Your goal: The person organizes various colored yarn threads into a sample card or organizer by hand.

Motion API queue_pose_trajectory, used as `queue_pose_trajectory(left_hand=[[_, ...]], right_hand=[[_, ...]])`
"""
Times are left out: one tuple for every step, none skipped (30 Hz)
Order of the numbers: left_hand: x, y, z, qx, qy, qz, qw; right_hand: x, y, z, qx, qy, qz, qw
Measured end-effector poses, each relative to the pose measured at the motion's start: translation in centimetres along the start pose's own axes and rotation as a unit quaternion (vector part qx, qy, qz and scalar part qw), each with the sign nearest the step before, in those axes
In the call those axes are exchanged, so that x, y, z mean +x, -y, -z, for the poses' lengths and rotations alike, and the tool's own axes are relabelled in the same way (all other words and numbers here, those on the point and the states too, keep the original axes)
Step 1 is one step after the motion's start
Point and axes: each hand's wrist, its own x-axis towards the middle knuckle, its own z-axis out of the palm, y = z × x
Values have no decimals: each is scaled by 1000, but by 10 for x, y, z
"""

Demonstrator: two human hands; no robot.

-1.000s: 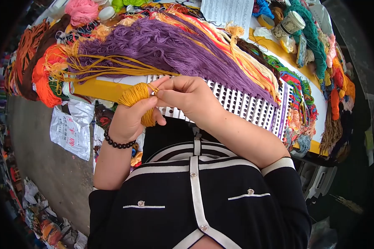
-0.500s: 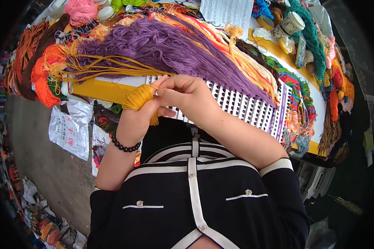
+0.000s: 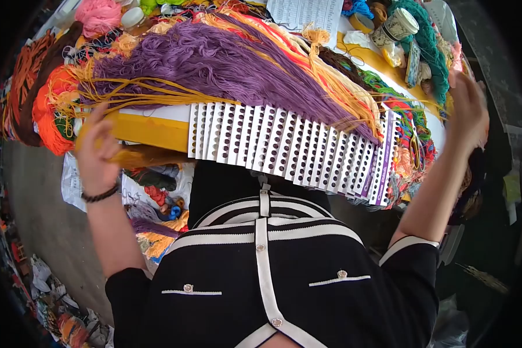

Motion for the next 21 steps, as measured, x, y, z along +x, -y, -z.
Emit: queue_pose_trajectory(left_hand=[[2,14,-26,5,49,63,997],[5,30,-52,10,99,123,987],[8,46,-74,40,131,171,976],[12,61,-91,23,181,232,956],[14,71,-108,78,193,226,952],[17,80,-119,95,182,225,953],[19,85,-126,112,170,223,953],[21,87,-128,113,169,223,953],[23,89,-129,134,169,219,951],[24,90,-130,155,169,216,949],[24,90,-132,154,168,219,949],[24,89,-134,168,158,234,944],[25,89,-134,181,147,249,940],[27,91,-133,181,146,250,940],[29,94,-131,181,155,265,934],[30,97,-130,181,164,282,928],[31,99,-131,181,166,285,927],[32,100,-133,186,161,278,929],[33,102,-134,191,157,271,930],[34,104,-135,172,159,265,935],[34,107,-138,172,160,267,935]], right_hand=[[-22,25,-22,96,123,-20,988],[-46,51,-51,8,232,-56,971],[-75,48,-87,168,331,-17,928],[-94,78,-102,154,449,-55,878],[-117,78,-133,187,488,12,853],[-134,88,-150,131,496,61,856],[-146,96,-163,75,501,109,855],[-150,96,-174,76,501,109,855],[-149,96,-185,49,448,130,883],[-147,95,-193,21,393,150,907],[-143,92,-198,21,395,149,906],[-136,92,-198,58,367,92,924],[-130,93,-197,95,337,36,936],[-126,93,-190,127,367,5,922],[-127,92,-186,127,368,4,921],[-130,90,-183,153,430,-8,890],[-132,89,-180,177,489,-22,854],[-137,86,-183,196,506,-53,839],[-138,84,-187,195,504,-56,839],[-137,83,-191,178,536,-80,821],[-136,83,-194,161,567,-104,802]])
